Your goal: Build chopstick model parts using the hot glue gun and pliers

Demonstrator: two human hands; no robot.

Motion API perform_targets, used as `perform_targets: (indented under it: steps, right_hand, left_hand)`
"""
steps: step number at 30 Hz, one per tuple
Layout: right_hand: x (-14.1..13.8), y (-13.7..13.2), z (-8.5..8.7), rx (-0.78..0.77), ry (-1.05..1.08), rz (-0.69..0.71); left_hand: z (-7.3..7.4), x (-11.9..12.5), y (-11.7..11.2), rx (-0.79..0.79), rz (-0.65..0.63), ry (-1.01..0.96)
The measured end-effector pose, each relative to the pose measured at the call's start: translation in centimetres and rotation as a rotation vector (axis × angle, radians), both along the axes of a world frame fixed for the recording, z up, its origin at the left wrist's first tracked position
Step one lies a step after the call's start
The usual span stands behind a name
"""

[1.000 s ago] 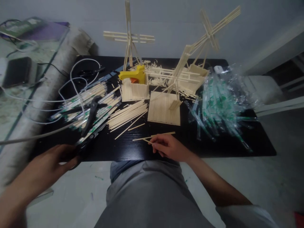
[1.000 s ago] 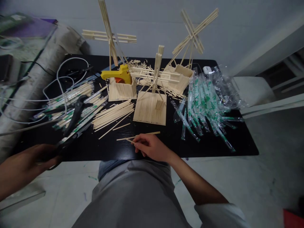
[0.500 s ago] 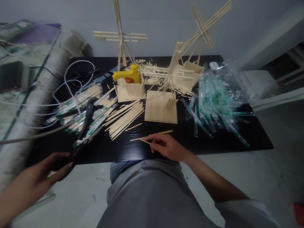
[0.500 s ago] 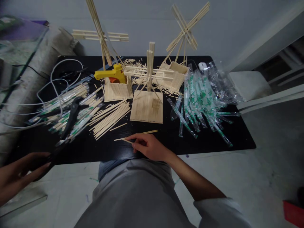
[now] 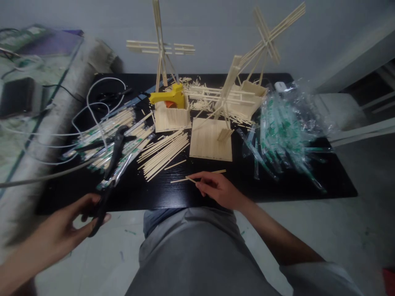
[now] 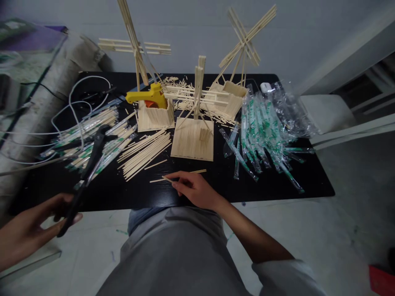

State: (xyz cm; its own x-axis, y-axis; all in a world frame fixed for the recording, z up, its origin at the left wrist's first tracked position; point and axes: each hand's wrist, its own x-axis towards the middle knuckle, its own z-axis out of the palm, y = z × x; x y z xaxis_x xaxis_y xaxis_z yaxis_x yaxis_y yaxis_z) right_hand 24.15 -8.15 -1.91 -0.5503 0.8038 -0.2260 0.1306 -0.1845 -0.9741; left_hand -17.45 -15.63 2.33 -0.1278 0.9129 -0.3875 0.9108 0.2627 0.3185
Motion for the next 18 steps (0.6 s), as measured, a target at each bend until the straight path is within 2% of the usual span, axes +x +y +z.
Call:
perform_targets:
  steps: [1, 3, 6, 8, 12, 18]
  right_hand:
    - [0.0, 0.0, 0.0, -0.002, -0.003, -0.002]
    - [0.0, 0.0, -0.1, -0.009, -0.002, -0.01]
    - [-0.1, 0.0, -0.2, -0.037, 0.01, -0.032]
    - [-0.1, 0.0, -0.3, -0.066, 0.031, -0.045]
    - [0.1, -0.1, -0.5, -0.132, 0.09, -0.066]
    - [0.5, -0.6, -0.8, -0.164, 0.149, -0.161]
  left_hand:
    - [0.5, 0.9, 0.3, -0.047, -0.019, -0.092]
    - [1.2, 2.4, 1.0, -0.065, 0.029, -0.124]
    - [1.7, 3.9, 2.0, -0.05, 0.129, -0.079]
    - [1.7, 4.5, 2.8, 0.007, 0.136, -0.021]
    - [1.5, 5.9, 4.6, 0.083, 0.057, 0.097]
    - [1.0, 8.1, 7.7, 0.025, -0.067, 0.274]
